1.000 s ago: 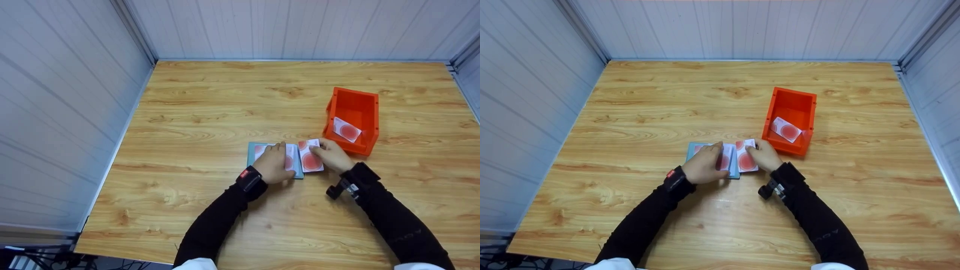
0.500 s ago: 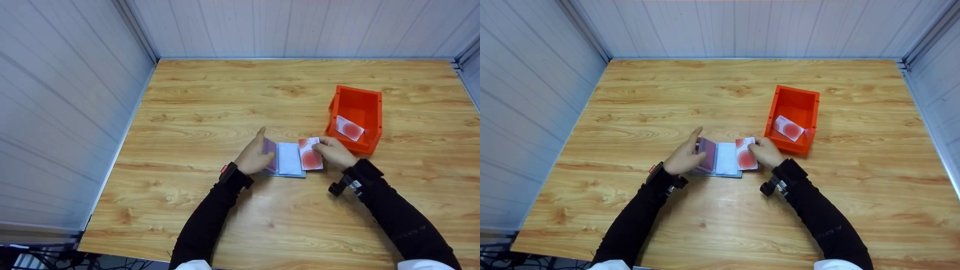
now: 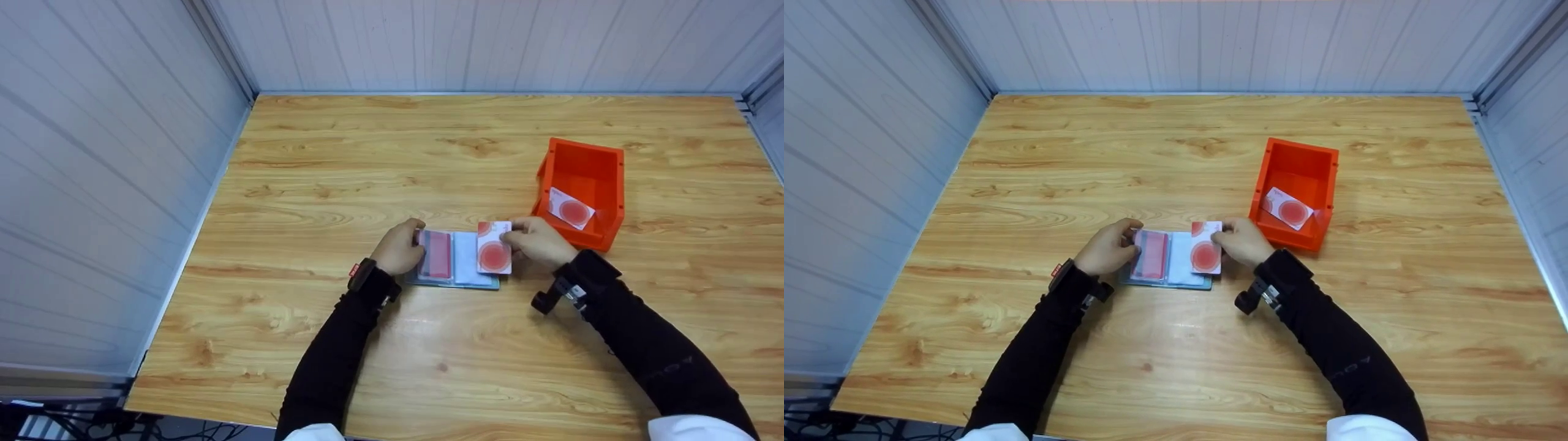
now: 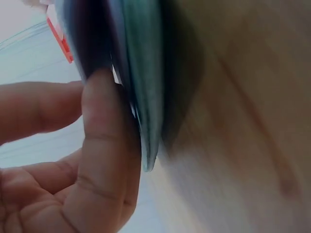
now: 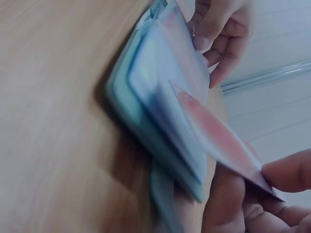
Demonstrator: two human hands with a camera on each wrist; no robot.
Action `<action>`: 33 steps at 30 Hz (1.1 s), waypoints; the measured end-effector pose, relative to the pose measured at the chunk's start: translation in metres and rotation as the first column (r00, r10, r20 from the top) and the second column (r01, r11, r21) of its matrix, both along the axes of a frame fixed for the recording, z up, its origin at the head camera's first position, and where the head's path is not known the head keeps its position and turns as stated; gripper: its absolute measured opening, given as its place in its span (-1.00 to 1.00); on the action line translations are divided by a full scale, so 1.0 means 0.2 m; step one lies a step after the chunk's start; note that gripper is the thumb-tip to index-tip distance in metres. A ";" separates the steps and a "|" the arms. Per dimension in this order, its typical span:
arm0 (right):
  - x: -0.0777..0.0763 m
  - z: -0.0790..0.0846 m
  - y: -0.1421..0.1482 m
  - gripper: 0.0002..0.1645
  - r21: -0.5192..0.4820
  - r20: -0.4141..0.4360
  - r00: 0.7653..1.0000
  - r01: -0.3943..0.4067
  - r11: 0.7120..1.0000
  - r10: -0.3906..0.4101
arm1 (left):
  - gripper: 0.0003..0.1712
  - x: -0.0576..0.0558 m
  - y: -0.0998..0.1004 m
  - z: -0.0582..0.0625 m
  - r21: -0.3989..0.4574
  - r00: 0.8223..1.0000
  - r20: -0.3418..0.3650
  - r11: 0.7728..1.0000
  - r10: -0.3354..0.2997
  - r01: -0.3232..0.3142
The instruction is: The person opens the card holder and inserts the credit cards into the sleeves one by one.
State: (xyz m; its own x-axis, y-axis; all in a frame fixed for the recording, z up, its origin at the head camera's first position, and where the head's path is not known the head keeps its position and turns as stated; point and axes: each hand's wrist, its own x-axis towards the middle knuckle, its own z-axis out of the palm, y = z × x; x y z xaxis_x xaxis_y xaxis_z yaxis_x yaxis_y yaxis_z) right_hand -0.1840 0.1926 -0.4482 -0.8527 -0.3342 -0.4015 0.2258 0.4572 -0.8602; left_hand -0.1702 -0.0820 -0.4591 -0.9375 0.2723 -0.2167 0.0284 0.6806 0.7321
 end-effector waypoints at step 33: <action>-0.06 -0.09 -0.22 -0.89 -0.031 0.088 0.996 -0.030 0.999 0.032 | -0.47 0.01 0.02 -0.01 -0.009 0.999 -0.038 1.000 -0.005 0.004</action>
